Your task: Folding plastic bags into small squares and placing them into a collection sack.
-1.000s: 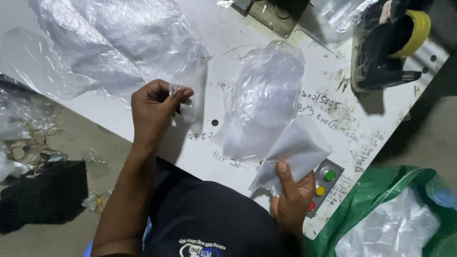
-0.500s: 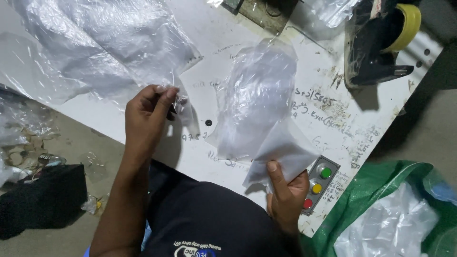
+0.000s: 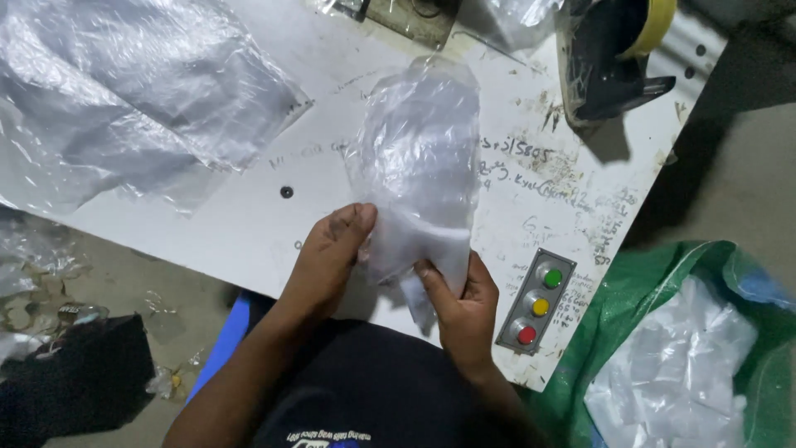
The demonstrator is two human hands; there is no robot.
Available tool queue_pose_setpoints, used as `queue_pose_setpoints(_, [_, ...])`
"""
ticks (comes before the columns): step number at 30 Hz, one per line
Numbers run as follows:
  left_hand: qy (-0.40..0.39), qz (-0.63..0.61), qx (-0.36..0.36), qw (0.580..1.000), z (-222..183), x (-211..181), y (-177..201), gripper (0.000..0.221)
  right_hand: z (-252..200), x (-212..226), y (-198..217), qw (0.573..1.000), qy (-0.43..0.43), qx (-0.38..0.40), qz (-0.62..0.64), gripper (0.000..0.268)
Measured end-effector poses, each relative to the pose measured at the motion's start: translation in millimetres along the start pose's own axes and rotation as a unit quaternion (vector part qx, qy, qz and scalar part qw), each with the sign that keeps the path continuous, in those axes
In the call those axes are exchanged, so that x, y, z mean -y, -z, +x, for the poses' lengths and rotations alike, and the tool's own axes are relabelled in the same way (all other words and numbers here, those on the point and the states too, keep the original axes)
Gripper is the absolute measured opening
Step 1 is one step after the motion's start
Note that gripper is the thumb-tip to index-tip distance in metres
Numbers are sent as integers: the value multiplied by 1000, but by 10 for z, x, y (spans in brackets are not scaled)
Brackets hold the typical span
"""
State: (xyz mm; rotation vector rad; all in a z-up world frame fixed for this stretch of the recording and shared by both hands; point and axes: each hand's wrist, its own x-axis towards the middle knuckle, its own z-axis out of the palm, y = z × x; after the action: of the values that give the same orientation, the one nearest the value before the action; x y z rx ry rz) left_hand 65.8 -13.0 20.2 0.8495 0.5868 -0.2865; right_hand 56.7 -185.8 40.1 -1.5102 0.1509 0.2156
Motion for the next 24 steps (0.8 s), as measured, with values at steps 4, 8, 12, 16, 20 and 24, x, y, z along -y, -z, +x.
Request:
queue_pose_setpoints(4, [-168, 199, -54, 964, -66, 1, -175, 33, -168, -141, 84, 986, 114, -37, -117, 28])
queue_pose_setpoints(8, [-314, 164, -106, 929, -92, 280, -223, 23, -53, 239, -119, 898, 209, 141, -361, 30])
queue_pose_setpoints(12, [-506, 442, -70, 737, -44, 224, -41, 14, 18, 438, -119, 808, 198, 179, -526, 9])
queue_pose_setpoints(16, [-661, 568, -78, 484, -83, 150, 55, 7, 83, 212, -109, 921, 117, 130, -347, 37])
queue_pose_setpoints(20, [-599, 540, -136, 575, -101, 122, 398, 8, 188, 97, -146, 964, -92, 191, 162, 60])
queue_pose_setpoints(24, [-582, 477, -176, 634, -365, 44, 224, 5, 200, -43, -223, 955, 61, 274, -94, 35])
